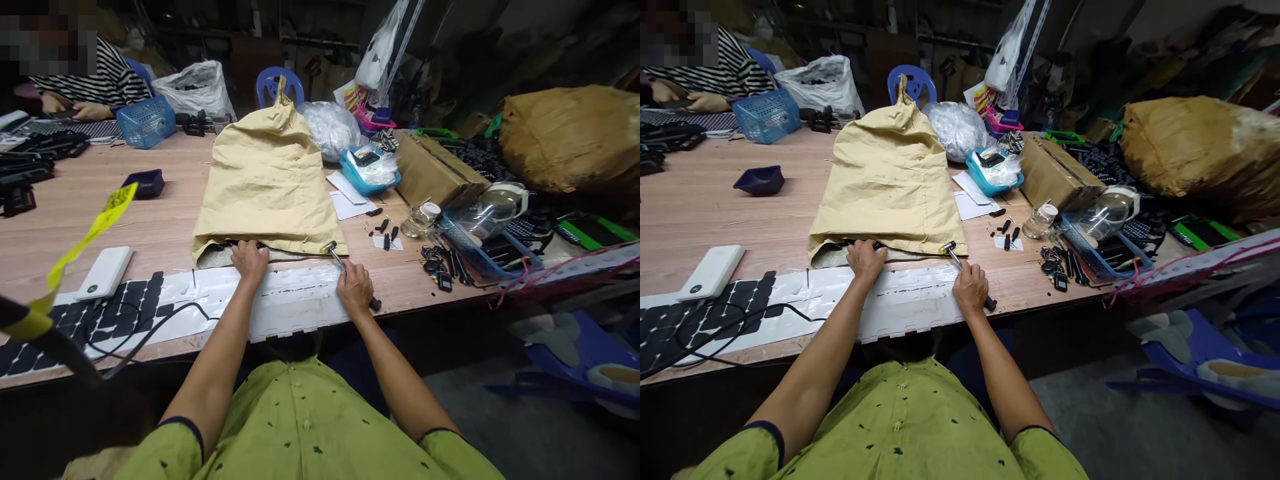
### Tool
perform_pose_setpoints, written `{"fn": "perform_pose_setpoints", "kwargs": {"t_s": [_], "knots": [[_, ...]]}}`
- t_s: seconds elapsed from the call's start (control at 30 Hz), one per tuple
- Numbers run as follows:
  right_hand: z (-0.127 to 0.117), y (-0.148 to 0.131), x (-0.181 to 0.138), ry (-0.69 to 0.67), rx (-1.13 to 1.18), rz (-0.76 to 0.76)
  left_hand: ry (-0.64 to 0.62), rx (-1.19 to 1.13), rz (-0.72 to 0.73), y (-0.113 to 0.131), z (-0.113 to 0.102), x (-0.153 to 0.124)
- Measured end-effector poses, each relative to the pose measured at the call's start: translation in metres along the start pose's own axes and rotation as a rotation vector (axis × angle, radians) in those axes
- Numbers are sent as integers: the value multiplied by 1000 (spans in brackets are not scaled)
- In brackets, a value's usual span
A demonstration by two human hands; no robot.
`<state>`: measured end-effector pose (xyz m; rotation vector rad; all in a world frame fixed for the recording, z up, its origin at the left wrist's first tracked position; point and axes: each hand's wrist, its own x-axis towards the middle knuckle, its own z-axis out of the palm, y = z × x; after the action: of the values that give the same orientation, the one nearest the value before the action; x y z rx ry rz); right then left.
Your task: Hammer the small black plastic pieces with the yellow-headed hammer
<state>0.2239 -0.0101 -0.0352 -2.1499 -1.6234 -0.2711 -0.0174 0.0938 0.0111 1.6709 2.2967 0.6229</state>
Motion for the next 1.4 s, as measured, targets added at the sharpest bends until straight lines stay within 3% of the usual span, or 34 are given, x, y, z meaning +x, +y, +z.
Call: {"fn": "perform_pose_setpoints", "kwargs": {"t_s": [0.2, 0.43, 0.73, 0.87, 1.0, 1.23, 1.4], "knots": [[0, -2, 0, 4, 11, -1, -10, 28, 58, -7, -1, 5], [1, -1, -1, 4, 4, 1, -117, 19, 194, -29, -6, -18], [3, -1, 0, 8, 10, 3, -155, -24, 299, -24, -3, -34], [4, -2, 1, 0, 8, 16, -245, -156, 464, -24, 6, -56], [3, 1, 5, -16, 28, 26, -271, -193, 536, -26, 21, -73], [-17, 0, -12, 34, 283, -23, -277, -216, 566, -26, 23, -74], [-38, -8, -43, -55, 582, -60, -293, -195, 542, -21, 16, -78]]}}
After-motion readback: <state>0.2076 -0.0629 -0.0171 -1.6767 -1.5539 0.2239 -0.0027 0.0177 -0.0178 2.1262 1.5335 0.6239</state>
